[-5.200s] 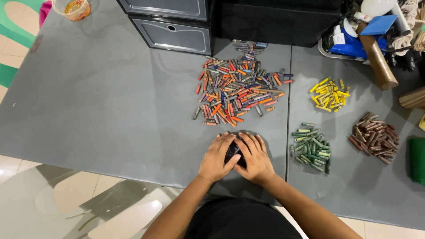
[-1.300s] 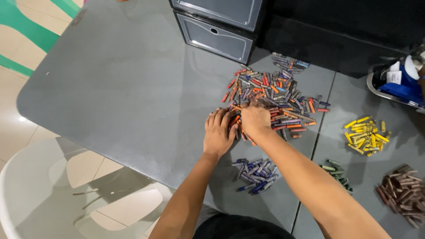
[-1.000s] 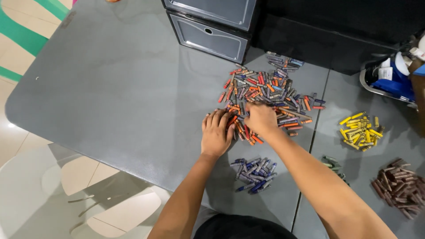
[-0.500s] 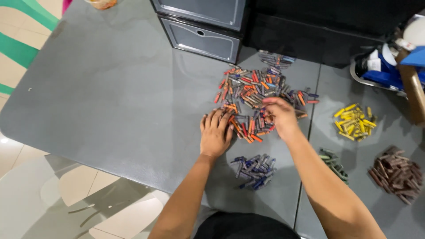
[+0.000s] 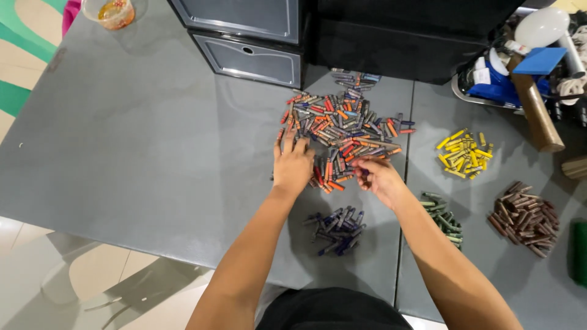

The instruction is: The person sorts a large pile of mixed crayons on a gray table by color. They pick out green, yellow, and blue crayons from the main pile and place them into separate color-coded piles on the right side of the table.

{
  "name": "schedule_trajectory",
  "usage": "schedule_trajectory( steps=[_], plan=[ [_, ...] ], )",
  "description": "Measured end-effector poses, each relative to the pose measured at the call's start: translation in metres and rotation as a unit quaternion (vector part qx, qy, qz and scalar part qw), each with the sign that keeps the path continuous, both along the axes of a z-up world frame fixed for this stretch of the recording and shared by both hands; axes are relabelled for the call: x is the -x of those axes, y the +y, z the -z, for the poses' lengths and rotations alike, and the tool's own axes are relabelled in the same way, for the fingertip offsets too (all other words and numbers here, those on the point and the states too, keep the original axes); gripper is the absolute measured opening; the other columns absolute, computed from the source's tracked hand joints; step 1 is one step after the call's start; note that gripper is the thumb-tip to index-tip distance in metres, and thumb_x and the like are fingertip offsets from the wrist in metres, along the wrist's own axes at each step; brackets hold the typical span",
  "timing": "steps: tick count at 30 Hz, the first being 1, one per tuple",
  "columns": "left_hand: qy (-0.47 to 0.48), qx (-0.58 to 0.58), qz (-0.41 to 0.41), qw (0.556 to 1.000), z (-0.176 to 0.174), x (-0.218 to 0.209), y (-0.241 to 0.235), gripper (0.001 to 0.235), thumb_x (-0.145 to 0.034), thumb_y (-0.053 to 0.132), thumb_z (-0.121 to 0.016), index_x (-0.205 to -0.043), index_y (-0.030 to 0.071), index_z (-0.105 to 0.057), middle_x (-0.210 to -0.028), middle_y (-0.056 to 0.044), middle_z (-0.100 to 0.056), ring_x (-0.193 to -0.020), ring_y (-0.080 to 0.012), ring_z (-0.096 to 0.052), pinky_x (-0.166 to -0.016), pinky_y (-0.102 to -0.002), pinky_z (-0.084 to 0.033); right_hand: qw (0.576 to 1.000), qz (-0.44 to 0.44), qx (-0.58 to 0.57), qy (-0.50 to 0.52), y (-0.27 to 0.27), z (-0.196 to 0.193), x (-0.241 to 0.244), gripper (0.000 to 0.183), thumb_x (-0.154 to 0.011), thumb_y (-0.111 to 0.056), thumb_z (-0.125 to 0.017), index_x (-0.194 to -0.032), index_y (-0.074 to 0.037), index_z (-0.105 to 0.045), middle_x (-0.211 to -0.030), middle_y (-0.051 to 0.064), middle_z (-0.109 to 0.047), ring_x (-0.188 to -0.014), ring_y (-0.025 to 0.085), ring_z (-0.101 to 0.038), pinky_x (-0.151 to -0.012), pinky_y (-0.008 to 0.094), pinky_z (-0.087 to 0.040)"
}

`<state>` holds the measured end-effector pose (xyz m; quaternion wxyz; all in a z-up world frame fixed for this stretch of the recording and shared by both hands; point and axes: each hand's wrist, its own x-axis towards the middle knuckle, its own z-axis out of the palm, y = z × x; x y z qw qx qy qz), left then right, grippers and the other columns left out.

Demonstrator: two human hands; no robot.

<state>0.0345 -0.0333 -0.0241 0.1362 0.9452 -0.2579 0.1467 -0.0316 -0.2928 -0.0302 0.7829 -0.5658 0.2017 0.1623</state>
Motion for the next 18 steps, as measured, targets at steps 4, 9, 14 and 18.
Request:
schedule_trajectory(
  steps=[4,9,14,18],
  plan=[
    [-0.026,-0.05,-0.017,0.998,0.002,-0.003,-0.012,0.012,-0.089,0.022,-0.073,-0.099,0.016,-0.077,-0.127,-0.002,-0.059,-0.139,-0.0305,-0.044,-0.119,-0.061,-0.031,1.0,0.005,-0.028,0.011,-0.003,-0.013,0.007,0.031,-0.102,-0.034,-0.062,-0.107,-0.004,-0.069,-0.086,0.002,-0.062,-0.074,0.016,-0.06,-0.062,0.031,-0.047],
    [0.225,0.309,0.019,0.924,-0.046,0.024,-0.026,0.018,-0.091,0.025,-0.076,-0.102,0.012,-0.08,-0.123,0.0,-0.064,-0.125,-0.0244,-0.054,-0.113,-0.048,-0.035,0.983,0.019,-0.181,-0.003,0.006,-0.028,0.016,0.043,-0.103,-0.041,-0.051,-0.117,-0.004,-0.066,-0.105,0.011,-0.072,-0.095,0.026,-0.068,-0.081,0.039,-0.054],
    [0.464,0.632,0.138,0.605,-0.051,0.061,-0.029,0.019,-0.099,0.016,-0.067,-0.112,0.003,-0.071,-0.14,-0.004,-0.052,-0.121,-0.0164,-0.057,-0.101,-0.034,-0.05,0.959,0.047,-0.276,-0.035,0.037,-0.055,0.031,0.046,-0.101,-0.042,-0.051,-0.121,-0.004,-0.066,-0.114,0.01,-0.072,-0.109,0.026,-0.067,-0.099,0.044,-0.052],
    [0.465,0.613,0.161,0.618,-0.065,0.071,-0.029,0.022,-0.102,0.014,-0.064,-0.119,0.002,-0.071,-0.144,-0.005,-0.05,-0.127,-0.0119,-0.054,-0.106,-0.032,-0.049,0.927,0.056,-0.364,-0.07,0.04,-0.025,0.038,0.028,-0.111,-0.039,-0.055,-0.109,-0.012,-0.062,-0.124,0.008,-0.071,-0.117,0.026,-0.066,-0.106,0.049,-0.05]
  ],
)
